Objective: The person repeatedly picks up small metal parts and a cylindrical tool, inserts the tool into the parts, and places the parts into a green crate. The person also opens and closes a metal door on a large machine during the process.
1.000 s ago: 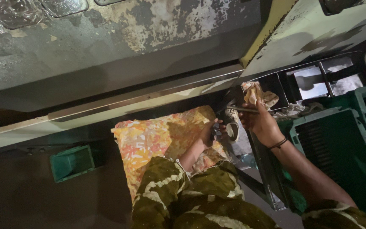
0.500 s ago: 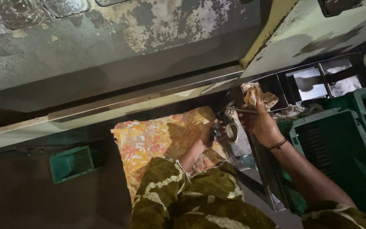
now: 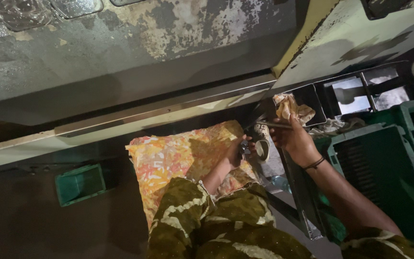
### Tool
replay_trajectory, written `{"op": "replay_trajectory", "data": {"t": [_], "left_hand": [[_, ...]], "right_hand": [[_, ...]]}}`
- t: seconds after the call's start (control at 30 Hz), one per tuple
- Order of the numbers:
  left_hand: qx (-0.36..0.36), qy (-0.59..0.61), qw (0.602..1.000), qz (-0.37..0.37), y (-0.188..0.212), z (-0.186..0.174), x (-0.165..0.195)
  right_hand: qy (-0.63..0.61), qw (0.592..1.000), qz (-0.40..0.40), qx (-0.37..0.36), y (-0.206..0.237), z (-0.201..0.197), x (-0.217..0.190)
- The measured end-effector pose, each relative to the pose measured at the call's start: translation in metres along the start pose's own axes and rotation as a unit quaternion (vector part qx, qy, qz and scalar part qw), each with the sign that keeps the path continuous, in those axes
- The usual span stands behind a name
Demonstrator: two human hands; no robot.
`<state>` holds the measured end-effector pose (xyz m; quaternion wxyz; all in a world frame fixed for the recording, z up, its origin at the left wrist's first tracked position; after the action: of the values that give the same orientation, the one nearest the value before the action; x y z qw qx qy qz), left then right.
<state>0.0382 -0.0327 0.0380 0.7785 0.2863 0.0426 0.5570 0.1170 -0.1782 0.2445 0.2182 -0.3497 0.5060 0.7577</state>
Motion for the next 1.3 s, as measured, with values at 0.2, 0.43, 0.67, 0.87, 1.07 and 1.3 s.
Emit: {"op": "replay_trajectory", "data": {"t": [0.2,0.43,0.67,0.87,1.07,1.3], "left_hand": [[-0.007,0.004,1.0,0.002,-0.0023,-0.0012,-0.0002],[-0.015,0.018,1.0,0.003,-0.0032,-0.002,-0.0019],[-0.009,0.02,1.0,0.0,-0.0031,-0.001,-0.0008],[0.014,-0.003,1.0,0.001,-0.0013,-0.0018,0.0004],[-0.002,0.001,1.0,0.004,-0.0023,-0.0013,0.0001],[-0.001,-0.002,1.0,0.005,-0.0035,-0.0025,-0.0009]], "right_hand": [[-0.003,1.0,0.008,0.008,-0.0026,-0.002,0.0027],[-0.018,1.0,0.014,-0.006,-0.0038,-0.0021,0.003],[0.0,1.0,0.024,0.02,-0.0038,-0.0016,0.0022],[0.0,1.0,0.023,0.019,-0.002,-0.0008,0.0021],[-0.006,1.0,0.015,0.011,-0.0011,-0.0005,0.0016],[-0.001,1.0,0.02,0.015,0.0002,0.0004,0.0005]]}}
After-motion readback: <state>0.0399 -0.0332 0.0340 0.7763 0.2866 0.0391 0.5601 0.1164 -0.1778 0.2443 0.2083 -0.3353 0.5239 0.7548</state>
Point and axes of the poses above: each hand's wrist, its own y-axis away from the middle knuckle, its own z-axis out of the palm, x = y × z, the point moved 5 cm from there along -y, towards the middle knuckle, and after that the axes turned 3 degrees about z, right-handed, at the moved point
